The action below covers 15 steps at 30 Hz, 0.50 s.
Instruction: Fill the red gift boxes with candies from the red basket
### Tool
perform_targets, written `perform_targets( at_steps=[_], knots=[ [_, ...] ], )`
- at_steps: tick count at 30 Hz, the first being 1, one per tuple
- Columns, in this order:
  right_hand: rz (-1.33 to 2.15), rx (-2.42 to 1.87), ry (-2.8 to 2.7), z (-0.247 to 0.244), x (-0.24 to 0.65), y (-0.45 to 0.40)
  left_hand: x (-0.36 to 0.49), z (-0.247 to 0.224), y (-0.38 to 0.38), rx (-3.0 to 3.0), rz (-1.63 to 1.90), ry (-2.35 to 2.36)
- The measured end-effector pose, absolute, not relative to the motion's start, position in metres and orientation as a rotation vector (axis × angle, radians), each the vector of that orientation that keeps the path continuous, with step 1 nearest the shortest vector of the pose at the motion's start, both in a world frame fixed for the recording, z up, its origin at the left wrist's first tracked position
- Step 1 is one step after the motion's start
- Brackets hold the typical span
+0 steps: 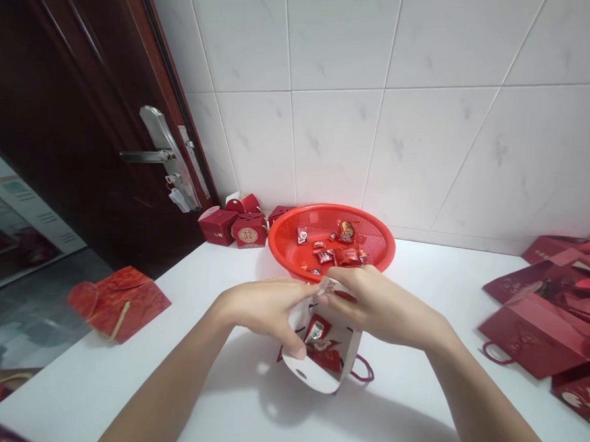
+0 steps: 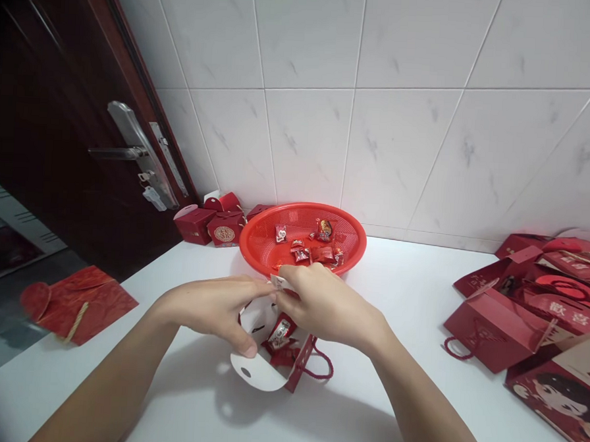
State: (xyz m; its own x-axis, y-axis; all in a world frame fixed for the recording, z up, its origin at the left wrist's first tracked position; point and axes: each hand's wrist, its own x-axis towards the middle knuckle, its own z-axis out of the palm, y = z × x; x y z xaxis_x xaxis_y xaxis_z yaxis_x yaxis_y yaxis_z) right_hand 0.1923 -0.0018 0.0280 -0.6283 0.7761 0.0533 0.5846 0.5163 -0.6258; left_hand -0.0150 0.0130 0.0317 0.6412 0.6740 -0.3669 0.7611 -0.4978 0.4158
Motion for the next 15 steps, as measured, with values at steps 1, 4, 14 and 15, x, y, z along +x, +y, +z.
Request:
perform_targets(
  at_steps=[1,4,14,15],
  knots=[
    [0.824,-1.121,-2.414,0.028,0.192,-0.003,-0.015,0.032,0.013,2.290,-0.221,1.130],
    [0.851,-1.079,-2.321,0.028,0.190,-0.006,-0.013,0.034,0.013,2.244,-0.264,1.205],
    [1.131,-0.697,-2.223,0.024,0.177,-0.004,-0.014,0.028,0.017,2.120,-0.110,0.956],
    [1.141,-0.703,-2.236,0.023,0.177,-0.003,-0.014,0.027,0.018,2.106,-0.112,0.950]
  ],
)
